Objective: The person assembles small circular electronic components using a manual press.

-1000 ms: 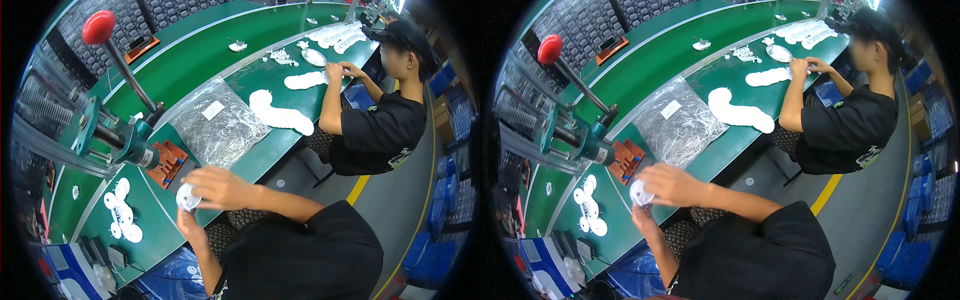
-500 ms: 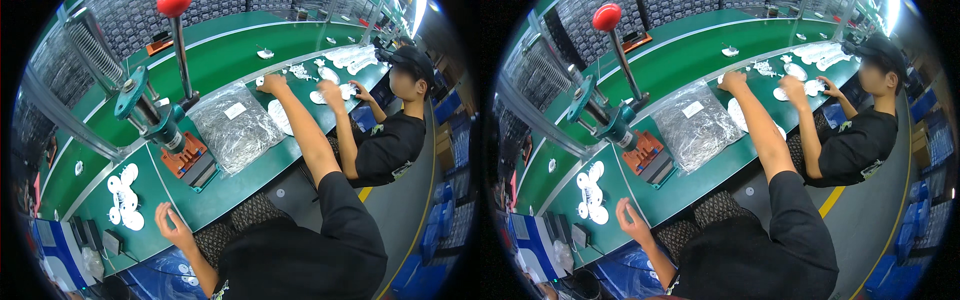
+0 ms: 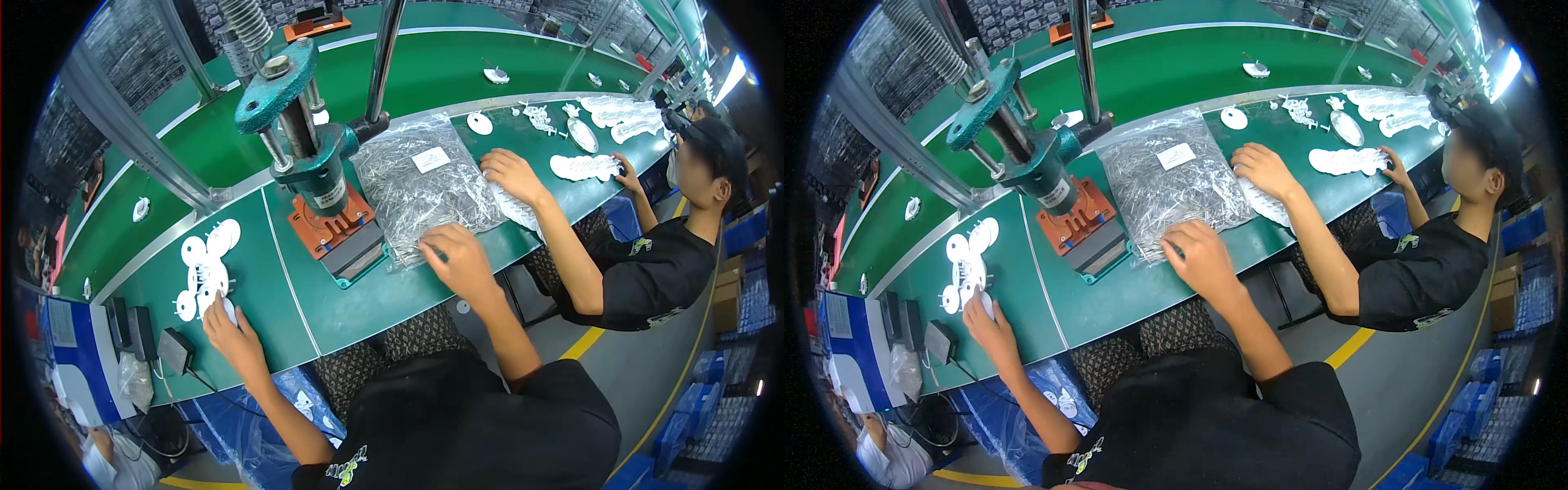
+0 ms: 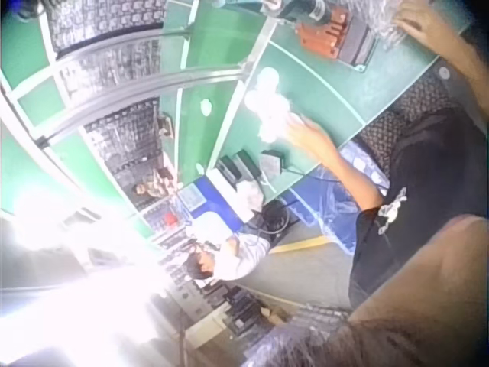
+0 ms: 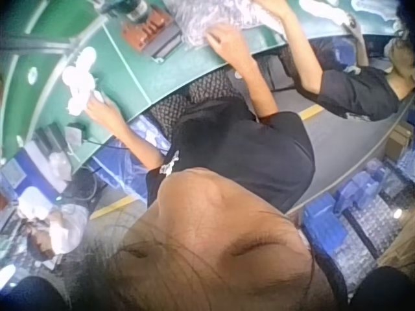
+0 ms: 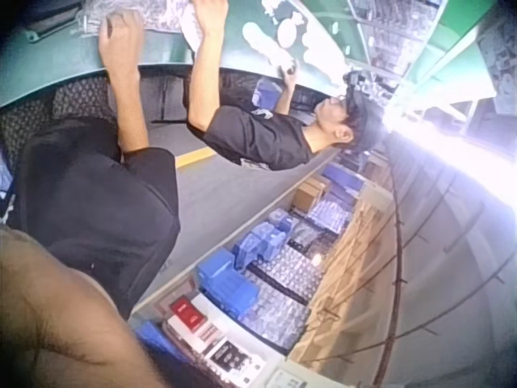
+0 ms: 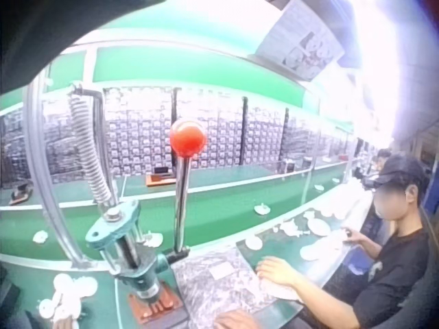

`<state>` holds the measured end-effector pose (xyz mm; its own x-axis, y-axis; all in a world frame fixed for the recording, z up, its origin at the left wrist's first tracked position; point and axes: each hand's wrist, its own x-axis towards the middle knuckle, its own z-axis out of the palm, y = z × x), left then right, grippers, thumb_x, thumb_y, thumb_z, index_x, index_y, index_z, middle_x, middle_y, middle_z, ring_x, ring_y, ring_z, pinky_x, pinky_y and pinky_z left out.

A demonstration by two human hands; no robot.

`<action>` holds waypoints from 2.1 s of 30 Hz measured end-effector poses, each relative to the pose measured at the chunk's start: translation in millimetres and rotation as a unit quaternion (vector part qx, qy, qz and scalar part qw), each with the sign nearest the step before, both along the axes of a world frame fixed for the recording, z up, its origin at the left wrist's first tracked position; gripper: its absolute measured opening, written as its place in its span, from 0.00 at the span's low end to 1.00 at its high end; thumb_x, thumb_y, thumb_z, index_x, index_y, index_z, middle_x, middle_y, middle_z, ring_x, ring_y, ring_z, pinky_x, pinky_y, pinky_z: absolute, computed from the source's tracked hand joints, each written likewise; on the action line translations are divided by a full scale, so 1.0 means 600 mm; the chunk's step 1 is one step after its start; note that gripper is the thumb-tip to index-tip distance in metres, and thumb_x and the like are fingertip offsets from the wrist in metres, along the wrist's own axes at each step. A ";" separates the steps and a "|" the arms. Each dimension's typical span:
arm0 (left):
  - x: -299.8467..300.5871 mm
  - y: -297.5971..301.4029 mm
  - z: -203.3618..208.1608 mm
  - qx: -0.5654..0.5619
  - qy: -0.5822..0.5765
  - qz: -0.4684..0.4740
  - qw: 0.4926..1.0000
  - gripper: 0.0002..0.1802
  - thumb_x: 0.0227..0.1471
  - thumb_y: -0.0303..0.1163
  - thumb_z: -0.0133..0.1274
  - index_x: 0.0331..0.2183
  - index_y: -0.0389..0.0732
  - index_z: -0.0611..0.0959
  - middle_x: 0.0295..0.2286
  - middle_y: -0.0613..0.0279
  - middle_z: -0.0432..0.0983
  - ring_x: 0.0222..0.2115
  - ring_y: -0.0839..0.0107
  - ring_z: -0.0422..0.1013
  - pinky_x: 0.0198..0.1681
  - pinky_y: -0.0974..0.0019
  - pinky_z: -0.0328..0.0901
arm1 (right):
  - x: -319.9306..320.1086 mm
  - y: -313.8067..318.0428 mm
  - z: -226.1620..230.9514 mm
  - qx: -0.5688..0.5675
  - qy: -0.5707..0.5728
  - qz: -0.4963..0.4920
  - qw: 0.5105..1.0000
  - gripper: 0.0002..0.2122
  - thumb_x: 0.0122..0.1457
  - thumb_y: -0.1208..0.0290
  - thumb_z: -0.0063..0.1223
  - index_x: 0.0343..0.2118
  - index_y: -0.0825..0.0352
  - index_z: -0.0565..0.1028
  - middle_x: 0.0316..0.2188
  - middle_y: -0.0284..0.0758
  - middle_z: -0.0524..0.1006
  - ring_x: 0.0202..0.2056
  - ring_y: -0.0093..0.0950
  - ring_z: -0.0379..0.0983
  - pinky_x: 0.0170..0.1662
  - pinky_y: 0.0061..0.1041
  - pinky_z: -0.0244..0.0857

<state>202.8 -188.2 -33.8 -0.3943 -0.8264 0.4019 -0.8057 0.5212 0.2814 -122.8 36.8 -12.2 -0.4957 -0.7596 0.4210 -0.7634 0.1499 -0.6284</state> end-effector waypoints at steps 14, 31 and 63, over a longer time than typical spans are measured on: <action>0.020 0.023 -0.009 0.033 0.149 0.022 0.988 0.27 0.55 0.28 0.57 0.57 0.38 0.72 0.60 0.46 0.59 0.61 0.50 0.58 0.62 0.52 0.54 | 0.001 -0.015 -0.043 -0.044 0.151 -0.066 0.985 0.08 0.48 0.76 0.63 0.33 0.65 0.82 0.39 0.32 0.79 0.46 0.34 0.72 0.49 0.31 0.63; -0.153 0.199 0.026 0.120 0.182 -0.258 0.941 0.32 0.38 0.28 0.68 0.49 0.37 0.77 0.44 0.49 0.69 0.45 0.52 0.68 0.49 0.58 0.66 | 0.046 -0.005 -0.025 -0.224 -0.619 -0.008 0.753 0.09 0.64 0.73 0.53 0.43 0.71 0.71 0.41 0.51 0.80 0.34 0.26 0.78 0.36 0.21 0.68; -0.157 0.198 0.009 0.159 0.176 -0.319 0.918 0.46 0.37 0.25 0.66 0.59 0.35 0.65 0.48 0.60 0.75 0.49 0.54 0.66 0.52 0.56 0.65 | 0.146 -0.031 -0.014 -0.008 -0.115 0.120 0.986 0.06 0.55 0.79 0.56 0.37 0.69 0.75 0.34 0.42 0.79 0.36 0.41 0.77 0.38 0.37 0.71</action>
